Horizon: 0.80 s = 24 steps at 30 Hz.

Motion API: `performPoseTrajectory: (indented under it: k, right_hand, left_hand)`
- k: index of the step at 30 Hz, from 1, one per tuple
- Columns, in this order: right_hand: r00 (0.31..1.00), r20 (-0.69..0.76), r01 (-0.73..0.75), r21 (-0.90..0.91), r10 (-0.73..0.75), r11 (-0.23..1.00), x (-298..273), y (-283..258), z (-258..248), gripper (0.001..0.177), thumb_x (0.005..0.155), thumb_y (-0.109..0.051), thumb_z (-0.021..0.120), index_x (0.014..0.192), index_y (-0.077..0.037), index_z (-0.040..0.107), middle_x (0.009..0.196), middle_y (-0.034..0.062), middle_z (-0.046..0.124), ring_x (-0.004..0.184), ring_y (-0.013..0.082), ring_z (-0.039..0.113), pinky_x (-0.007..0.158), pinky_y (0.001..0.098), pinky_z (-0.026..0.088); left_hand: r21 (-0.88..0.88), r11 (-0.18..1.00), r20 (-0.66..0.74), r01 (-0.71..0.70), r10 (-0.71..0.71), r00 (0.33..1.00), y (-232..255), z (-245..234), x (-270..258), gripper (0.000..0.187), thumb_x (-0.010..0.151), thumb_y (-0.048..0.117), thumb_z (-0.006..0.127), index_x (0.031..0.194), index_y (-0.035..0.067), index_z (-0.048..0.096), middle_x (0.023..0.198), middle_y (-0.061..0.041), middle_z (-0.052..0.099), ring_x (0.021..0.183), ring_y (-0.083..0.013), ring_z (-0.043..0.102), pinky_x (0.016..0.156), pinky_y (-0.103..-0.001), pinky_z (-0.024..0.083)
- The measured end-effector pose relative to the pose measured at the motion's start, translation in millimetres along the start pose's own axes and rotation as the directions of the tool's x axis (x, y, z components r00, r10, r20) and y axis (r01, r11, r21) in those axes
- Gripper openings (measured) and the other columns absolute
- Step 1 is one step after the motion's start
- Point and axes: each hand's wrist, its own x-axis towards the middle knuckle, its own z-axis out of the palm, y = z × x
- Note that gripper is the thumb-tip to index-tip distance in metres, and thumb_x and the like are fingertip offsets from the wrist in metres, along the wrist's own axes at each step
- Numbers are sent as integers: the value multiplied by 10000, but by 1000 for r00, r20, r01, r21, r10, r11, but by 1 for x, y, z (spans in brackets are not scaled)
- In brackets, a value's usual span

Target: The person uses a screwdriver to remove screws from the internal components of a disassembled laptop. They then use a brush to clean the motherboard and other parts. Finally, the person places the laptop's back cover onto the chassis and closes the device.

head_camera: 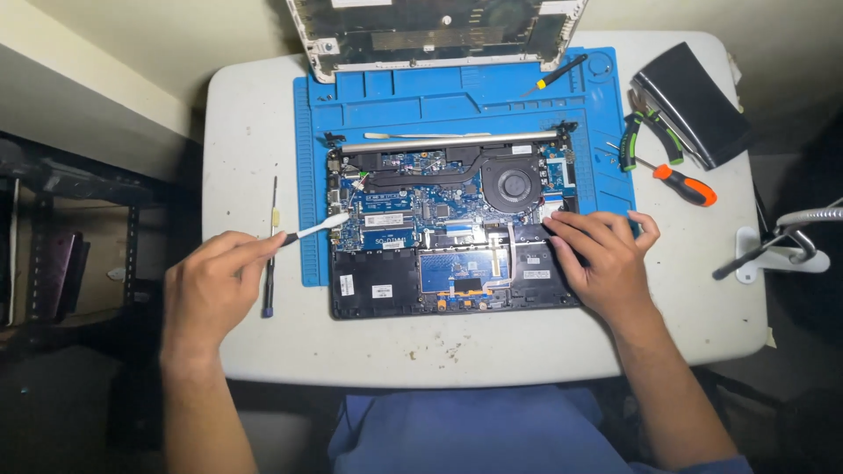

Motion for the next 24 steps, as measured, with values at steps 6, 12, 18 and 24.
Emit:
performPoseTrajectory:
  k: [6,12,18,24]
  right_hand:
    - [1000,-1,7,-2,-7,1000,-2,1,0,135,1055,-276,682,1126,-228,786,1169,-51,752,1066,189,624,1103,510,206]
    - [1000,16,6,18,-6,1000,-3,3,0,151,1068,-268,673,1152,-220,788,1180,-38,753,1072,198,615,1098,513,201]
    - [1000,24,15,12,-15,1000,-1,5,1,138,1072,-273,685,1141,-213,788,1181,-36,752,1074,195,614,1102,503,206]
    - [999,37,7,29,-8,1000,-2,5,1,131,1080,-259,692,1149,-211,791,1190,-34,751,1071,201,614,1109,500,189]
  left_hand:
    - [-47,975,5,-218,218,976,63,37,26,202,974,194,704,1010,352,824,827,104,734,790,-132,716,660,-288,578]
    - [-137,951,18,-275,280,960,80,46,41,169,936,127,733,984,247,842,808,20,753,783,-198,732,656,-329,589]
    - [-26,993,60,-119,121,991,47,9,10,163,967,210,741,1043,322,832,844,96,746,780,-153,712,724,-333,588]
    - [-173,973,131,-150,174,976,83,33,-3,169,942,196,720,999,298,842,776,53,766,698,-168,724,609,-305,582]
